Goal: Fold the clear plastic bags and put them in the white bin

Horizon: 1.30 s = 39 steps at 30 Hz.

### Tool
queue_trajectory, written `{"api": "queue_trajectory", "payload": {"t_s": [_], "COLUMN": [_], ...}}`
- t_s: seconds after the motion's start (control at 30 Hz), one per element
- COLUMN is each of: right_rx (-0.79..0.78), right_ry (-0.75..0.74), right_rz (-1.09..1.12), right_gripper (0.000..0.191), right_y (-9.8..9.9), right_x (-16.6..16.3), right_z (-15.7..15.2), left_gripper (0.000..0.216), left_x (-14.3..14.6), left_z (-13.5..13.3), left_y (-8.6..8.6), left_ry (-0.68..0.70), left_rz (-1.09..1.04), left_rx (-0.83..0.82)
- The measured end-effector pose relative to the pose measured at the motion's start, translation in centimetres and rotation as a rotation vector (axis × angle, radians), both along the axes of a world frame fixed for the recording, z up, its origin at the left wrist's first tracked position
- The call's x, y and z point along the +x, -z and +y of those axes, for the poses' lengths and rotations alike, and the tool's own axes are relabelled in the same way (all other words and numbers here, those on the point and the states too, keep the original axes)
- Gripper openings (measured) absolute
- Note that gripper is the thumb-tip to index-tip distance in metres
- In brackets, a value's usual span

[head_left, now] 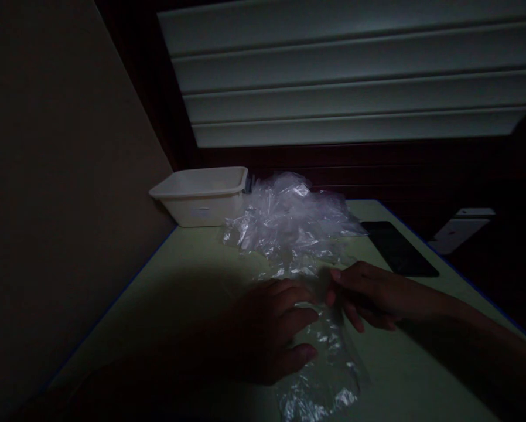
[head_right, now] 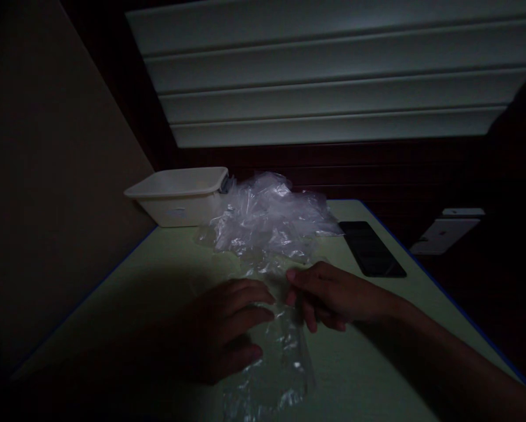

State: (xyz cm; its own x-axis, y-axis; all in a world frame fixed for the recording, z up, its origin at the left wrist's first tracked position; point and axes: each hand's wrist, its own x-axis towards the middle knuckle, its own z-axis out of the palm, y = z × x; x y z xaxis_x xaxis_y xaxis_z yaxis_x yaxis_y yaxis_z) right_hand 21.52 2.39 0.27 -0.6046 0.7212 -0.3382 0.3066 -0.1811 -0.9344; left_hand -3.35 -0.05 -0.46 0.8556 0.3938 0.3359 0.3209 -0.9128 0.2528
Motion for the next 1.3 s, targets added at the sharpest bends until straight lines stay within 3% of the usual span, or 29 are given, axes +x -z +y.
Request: {"api": "queue_trajectory", "payload": {"t_s": [0.13, 0.6, 1.3], "right_rx": [0.009, 0.098, -0.019], "right_ry": [-0.029, -0.156, -0.411], "right_rz": [-0.056, -0.246, -0.421], "right_gripper": [0.055, 0.049, 0.049], "right_y": [-0.4, -1.4, -2.3], "right_x": [0.3, 1.1, 1.3], "right_z": [-0.1, -0.5, -1.3], "left_gripper": [0.054, 0.061, 0.069], "left_x": [0.1, 1.2, 1.4], "left_z": [0.7, 1.5, 1.6], "left_y": [0.3, 0.5, 0.7], "left_ry": [0.04, 0.029, 0.01], "left_rz": [0.037, 0.147, 0.199], "left_rx": [-0.03, 0.029, -0.004]}}
